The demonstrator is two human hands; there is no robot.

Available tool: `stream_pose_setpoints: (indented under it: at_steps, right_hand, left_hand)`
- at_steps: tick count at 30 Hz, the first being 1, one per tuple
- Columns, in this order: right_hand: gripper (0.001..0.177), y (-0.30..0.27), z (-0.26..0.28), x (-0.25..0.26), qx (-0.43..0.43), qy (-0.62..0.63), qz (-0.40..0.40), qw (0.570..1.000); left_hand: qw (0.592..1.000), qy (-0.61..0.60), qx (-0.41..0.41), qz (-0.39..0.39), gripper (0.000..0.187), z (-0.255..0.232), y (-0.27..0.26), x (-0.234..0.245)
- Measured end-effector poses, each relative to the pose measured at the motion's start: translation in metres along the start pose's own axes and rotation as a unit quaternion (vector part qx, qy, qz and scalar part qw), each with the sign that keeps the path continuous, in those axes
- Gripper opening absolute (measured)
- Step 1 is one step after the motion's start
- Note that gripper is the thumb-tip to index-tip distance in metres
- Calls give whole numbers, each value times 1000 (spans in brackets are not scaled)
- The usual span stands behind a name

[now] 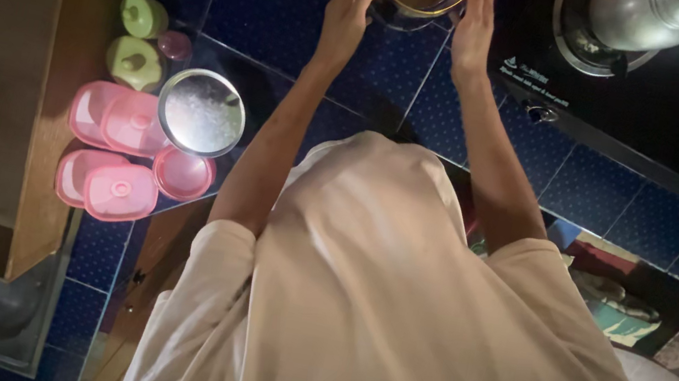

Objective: The person matches lids to plastic food storage containers on a kitchen counter, pressing each lid on and stacking the closed containers. They handle pink, green, yellow, clear plastic and stainless-steel containers one at a time, placing finished ones in a pile.

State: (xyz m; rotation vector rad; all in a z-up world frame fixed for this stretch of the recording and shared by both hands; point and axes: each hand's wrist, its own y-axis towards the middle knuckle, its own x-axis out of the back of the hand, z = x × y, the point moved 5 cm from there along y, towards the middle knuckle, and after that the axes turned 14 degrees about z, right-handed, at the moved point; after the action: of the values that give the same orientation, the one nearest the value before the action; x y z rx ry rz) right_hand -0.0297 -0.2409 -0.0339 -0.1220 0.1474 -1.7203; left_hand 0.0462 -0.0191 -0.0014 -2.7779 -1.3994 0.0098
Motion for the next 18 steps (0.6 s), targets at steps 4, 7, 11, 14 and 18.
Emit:
stream_pose_setpoints:
  at_steps: [4,7,11,14,18]
  right_hand:
    - [71,-3,6,-1,18,-13,13,1000]
    - [70,2,8,-1,39,5,19,999]
    - [71,5,2,1,30,5,14,999]
    - [76,5,3,1,12,10,-8,1000]
    - [79,-23,23,-8,75,16,-125,989]
  left_hand:
    - [999,13,32,5,63,4,2,-3]
    - [999,-17,-15,24,64,-2,2,-5]
    - [999,-36,-18,30,66,-1,0,-7]
    - [996,-62,-53,23,68,-4,-1,-7]
    - [989,-31,-63,-127,78,-19,-21,-7]
